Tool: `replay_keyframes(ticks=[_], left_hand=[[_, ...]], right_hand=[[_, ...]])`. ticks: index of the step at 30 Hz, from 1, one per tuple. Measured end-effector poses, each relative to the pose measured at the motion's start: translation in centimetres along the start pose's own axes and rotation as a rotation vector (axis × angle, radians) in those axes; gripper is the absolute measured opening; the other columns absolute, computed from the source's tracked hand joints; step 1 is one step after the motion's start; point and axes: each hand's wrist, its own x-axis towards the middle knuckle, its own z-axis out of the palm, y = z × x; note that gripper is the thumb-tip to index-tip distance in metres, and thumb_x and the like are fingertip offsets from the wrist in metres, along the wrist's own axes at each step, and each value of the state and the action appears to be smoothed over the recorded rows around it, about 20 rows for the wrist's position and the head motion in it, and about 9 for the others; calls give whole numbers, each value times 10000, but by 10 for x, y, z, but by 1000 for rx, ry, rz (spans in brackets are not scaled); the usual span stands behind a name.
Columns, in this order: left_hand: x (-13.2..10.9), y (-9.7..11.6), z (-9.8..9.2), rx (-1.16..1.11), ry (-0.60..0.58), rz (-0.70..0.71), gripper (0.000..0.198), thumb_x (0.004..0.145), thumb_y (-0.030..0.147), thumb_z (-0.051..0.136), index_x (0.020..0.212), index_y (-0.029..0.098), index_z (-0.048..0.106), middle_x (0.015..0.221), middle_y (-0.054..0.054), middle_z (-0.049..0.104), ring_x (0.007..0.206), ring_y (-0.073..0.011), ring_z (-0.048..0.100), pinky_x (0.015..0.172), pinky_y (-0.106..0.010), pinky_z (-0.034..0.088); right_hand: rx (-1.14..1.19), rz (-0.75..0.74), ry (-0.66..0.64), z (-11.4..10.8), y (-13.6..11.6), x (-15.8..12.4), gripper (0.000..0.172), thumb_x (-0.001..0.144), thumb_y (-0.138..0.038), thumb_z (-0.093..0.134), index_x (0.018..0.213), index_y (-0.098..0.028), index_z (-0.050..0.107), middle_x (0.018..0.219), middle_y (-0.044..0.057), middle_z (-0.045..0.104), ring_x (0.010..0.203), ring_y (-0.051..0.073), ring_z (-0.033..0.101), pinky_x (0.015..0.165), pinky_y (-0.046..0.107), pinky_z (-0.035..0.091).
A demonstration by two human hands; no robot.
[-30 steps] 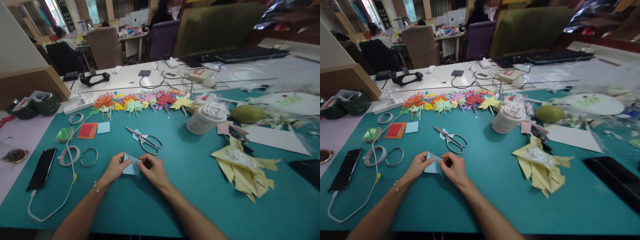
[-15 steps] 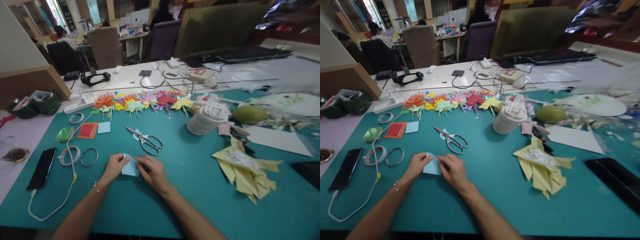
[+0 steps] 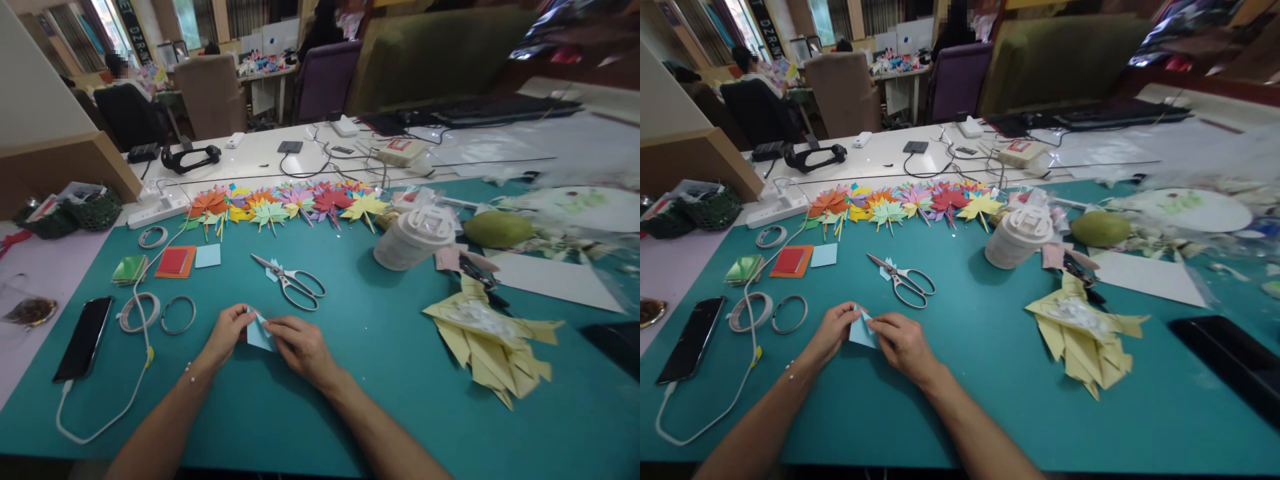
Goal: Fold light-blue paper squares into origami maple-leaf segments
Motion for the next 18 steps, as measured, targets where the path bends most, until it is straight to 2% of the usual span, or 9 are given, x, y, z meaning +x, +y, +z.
replay_keyframes(ticks=[11,14,18], left_hand=[[-1,1,-1,63,-28,48,315,514,393,757,607,126,617,519,25,563,483,-84,476,485,-192,362],[-1,2,-1,76,-7,60,315,500,386,765,611,125,629,512,23,567,478,-85,476,488,-195,359],[-1,4,0,95,-16,66,298,501,371,766,613,125,641,502,20,572,473,-89,479,489,-201,362]], right_hand=[[24,42,-35,-2,-2,1,313,799,-81,429,1004,-199,634,914,88,680,820,162,637,688,269,526],[97,146,-14,-2,-4,2,334,755,-68,432,990,-186,638,902,80,680,796,158,635,689,266,515],[203,388,6,-2,-7,6,278,743,-119,464,951,-146,646,804,60,680,678,141,613,612,243,487]])
